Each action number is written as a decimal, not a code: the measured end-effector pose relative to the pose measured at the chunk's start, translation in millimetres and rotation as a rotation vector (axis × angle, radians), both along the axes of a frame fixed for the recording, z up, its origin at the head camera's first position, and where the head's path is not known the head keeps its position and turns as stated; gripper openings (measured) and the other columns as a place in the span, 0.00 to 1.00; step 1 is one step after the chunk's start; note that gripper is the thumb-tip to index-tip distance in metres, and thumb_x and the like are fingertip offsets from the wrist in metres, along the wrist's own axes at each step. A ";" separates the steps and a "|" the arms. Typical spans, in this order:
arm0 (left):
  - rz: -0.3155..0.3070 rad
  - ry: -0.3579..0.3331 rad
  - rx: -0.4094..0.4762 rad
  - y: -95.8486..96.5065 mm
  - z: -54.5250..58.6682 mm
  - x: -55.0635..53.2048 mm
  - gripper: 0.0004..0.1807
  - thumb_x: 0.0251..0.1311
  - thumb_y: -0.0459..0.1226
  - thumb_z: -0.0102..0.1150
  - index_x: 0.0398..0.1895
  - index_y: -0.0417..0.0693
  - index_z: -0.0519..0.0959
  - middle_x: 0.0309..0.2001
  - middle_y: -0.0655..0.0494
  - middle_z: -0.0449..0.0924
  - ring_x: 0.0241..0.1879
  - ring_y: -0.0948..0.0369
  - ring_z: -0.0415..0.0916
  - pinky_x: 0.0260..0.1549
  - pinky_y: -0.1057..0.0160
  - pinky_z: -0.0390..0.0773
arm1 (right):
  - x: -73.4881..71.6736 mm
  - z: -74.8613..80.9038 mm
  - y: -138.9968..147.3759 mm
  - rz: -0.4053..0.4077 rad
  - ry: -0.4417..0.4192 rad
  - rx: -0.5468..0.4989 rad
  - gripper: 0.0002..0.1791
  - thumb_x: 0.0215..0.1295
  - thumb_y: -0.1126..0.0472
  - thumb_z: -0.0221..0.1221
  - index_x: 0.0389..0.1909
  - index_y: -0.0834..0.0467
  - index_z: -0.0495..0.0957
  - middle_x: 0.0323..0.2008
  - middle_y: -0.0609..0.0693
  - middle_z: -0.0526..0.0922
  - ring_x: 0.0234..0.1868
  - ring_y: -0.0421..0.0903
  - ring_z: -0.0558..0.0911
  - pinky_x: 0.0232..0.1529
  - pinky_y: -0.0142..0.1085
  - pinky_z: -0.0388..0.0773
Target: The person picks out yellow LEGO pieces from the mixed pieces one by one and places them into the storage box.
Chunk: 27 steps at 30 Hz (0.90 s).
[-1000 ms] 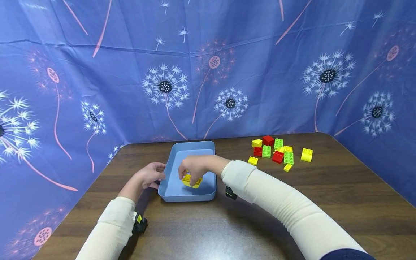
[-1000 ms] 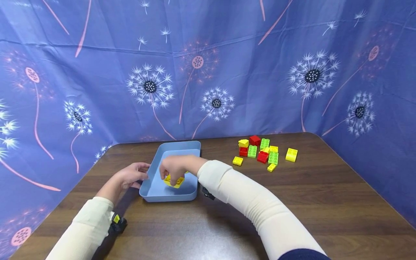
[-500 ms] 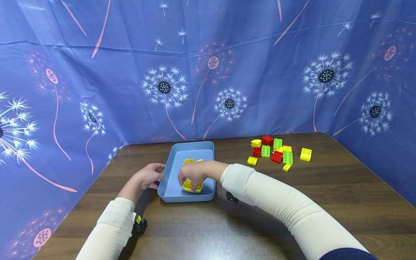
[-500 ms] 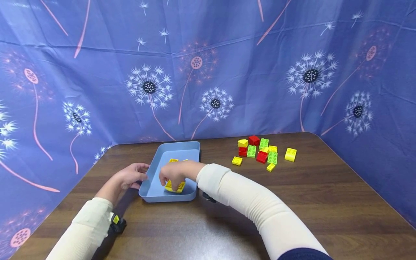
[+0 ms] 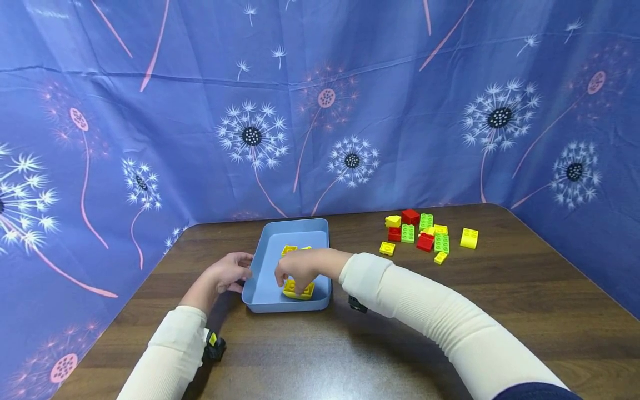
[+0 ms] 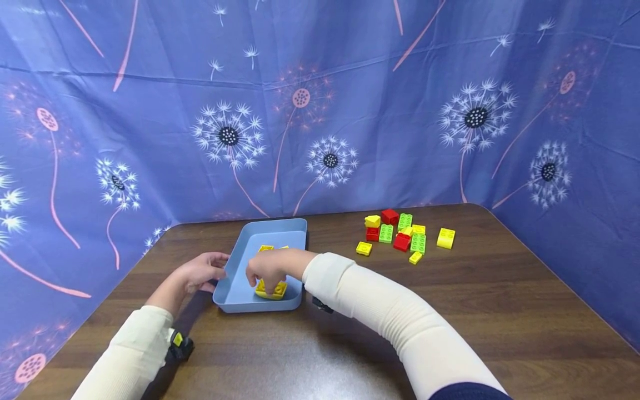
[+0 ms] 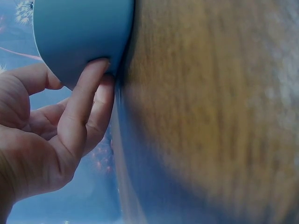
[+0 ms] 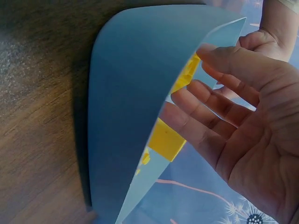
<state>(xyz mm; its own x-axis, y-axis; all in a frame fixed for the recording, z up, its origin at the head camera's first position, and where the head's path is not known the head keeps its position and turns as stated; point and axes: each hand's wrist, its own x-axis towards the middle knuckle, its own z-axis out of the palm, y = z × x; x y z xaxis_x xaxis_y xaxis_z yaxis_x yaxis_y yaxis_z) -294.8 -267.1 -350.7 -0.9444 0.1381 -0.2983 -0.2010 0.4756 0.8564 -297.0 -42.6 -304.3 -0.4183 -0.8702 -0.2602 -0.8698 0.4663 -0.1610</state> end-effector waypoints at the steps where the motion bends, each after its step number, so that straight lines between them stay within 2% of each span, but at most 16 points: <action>1: -0.002 -0.001 0.000 0.1 -0.4 0.2 0.32 0.58 0.23 0.49 0.69 0.31 0.58 0.59 0.31 0.65 0.44 0.49 0.72 0.36 0.49 0.84 | 0.5 0.8 0.2 -0.004 -0.004 0.000 0.20 0.55 0.64 0.70 0.51 0.56 0.82 0.48 0.43 0.82 0.52 0.40 0.77 0.53 0.28 0.73; 7: -0.006 0.000 0.003 1.2 -0.5 1.9 0.33 0.57 0.23 0.50 0.69 0.31 0.59 0.58 0.32 0.66 0.42 0.51 0.72 0.34 0.50 0.84 | 3.4 6.8 2.5 0.002 -0.007 -0.015 0.20 0.56 0.62 0.70 0.51 0.56 0.82 0.48 0.45 0.81 0.53 0.42 0.76 0.54 0.29 0.73; 15: 0.003 -0.001 0.000 1.1 0.4 0.2 0.33 0.58 0.23 0.50 0.69 0.31 0.59 0.59 0.31 0.65 0.45 0.48 0.73 0.36 0.49 0.84 | 5.8 22.3 13.5 0.012 0.010 -0.060 0.20 0.55 0.63 0.70 0.51 0.59 0.82 0.48 0.47 0.81 0.53 0.46 0.77 0.53 0.31 0.74; 22: 0.006 -0.005 -0.004 1.0 -0.1 0.5 0.32 0.58 0.23 0.50 0.69 0.32 0.59 0.58 0.32 0.65 0.43 0.50 0.73 0.35 0.49 0.84 | 0.3 38.7 30.3 -0.024 0.030 -0.120 0.19 0.55 0.64 0.69 0.49 0.56 0.82 0.48 0.47 0.81 0.44 0.44 0.78 0.46 0.30 0.76; 27: -0.001 -0.006 -0.018 0.4 0.8 1.2 0.32 0.60 0.24 0.50 0.69 0.32 0.59 0.59 0.33 0.65 0.42 0.51 0.72 0.35 0.50 0.84 | -5.1 45.7 44.2 -0.036 0.051 -0.161 0.18 0.55 0.65 0.69 0.48 0.57 0.82 0.47 0.51 0.82 0.43 0.46 0.79 0.45 0.32 0.76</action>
<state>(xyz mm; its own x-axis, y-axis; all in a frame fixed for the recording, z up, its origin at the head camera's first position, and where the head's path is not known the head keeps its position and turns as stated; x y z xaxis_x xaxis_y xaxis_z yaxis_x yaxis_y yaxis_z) -293.6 -266.7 -349.9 -0.9426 0.1336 -0.3060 -0.2053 0.4910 0.8466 -302.1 1.6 -258.6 -0.4587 -0.8833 -0.0963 -0.8622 0.4687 -0.1923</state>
